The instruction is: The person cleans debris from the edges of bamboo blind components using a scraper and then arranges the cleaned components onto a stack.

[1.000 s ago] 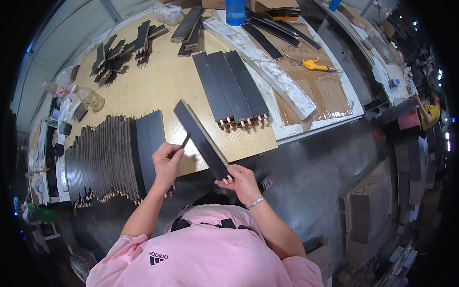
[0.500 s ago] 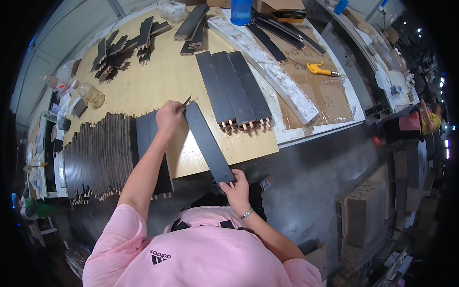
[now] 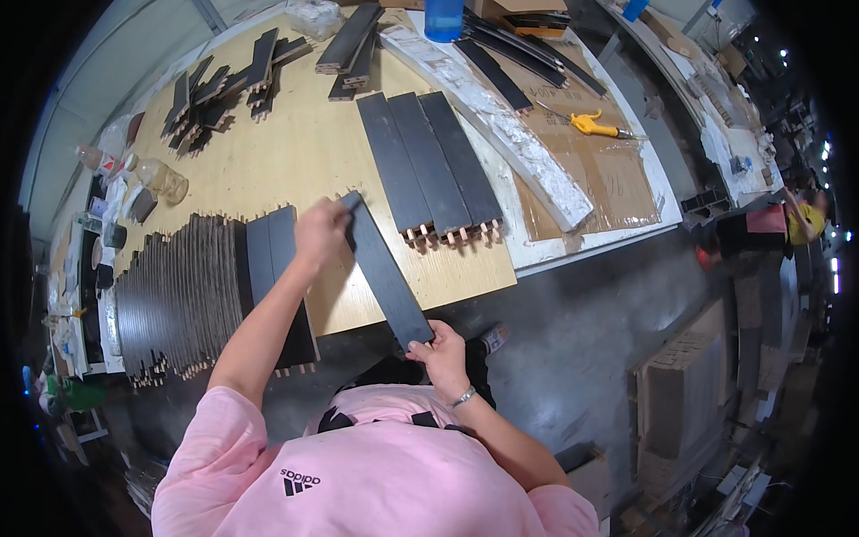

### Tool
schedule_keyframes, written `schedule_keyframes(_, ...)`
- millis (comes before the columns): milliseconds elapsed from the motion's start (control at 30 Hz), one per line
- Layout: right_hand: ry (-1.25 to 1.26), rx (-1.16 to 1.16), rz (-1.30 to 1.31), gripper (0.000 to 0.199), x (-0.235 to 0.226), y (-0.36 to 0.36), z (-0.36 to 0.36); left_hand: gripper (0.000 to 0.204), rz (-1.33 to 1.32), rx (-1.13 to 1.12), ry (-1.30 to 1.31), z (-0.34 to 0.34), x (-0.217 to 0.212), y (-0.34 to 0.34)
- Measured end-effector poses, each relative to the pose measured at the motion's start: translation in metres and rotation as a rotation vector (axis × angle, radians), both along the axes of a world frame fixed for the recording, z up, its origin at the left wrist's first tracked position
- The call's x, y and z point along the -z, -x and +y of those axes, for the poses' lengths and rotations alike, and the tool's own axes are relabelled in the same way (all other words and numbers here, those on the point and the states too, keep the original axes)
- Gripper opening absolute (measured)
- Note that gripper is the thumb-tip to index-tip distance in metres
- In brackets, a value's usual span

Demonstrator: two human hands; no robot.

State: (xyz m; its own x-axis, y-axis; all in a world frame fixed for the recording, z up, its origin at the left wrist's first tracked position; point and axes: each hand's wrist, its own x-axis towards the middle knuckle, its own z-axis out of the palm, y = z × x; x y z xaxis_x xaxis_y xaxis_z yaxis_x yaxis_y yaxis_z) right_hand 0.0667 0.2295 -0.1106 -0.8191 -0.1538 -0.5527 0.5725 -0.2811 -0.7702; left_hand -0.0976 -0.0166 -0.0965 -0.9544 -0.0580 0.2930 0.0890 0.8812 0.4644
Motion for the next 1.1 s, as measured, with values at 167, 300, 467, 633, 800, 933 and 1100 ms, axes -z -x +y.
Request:
schedule_keyframes(167,-0.017,0.008,-0.002,0.028,-0.007,-0.006,0.006,0.008,-0.043,-0.155,-0.090,-0.015,-0.003,0.008)
schedule_keyframes(300,-0.125,-0.005,0.045,0.026,-0.012,-0.015,0.016,0.011,-0.144,-0.094,-0.284,-0.007,-0.019,0.007)
schedule_keyframes(467,-0.185,-0.016,0.117,0.027,-0.013,-0.017,0.014,0.013,-0.277,-0.244,-0.326,-0.016,-0.015,0.005)
schedule_keyframes(633,-0.232,-0.028,0.170,0.028,-0.015,-0.018,0.022,0.010,-0.283,-0.156,-0.399,-0.017,-0.021,0.007)
schedule_keyframes(800,-0.199,-0.035,0.116,0.026,-0.022,-0.015,0.022,0.009,-0.197,-0.139,-0.460,-0.020,-0.018,0.002)
schedule_keyframes(933,-0.065,-0.002,0.021,0.023,-0.021,-0.006,0.021,0.006,0.007,0.050,-0.089,-0.003,0.000,-0.018)
schedule_keyframes(1100,-0.015,-0.022,-0.093,0.024,-0.008,0.004,0.017,0.006,-0.016,0.519,-0.103,0.066,-0.001,-0.121)
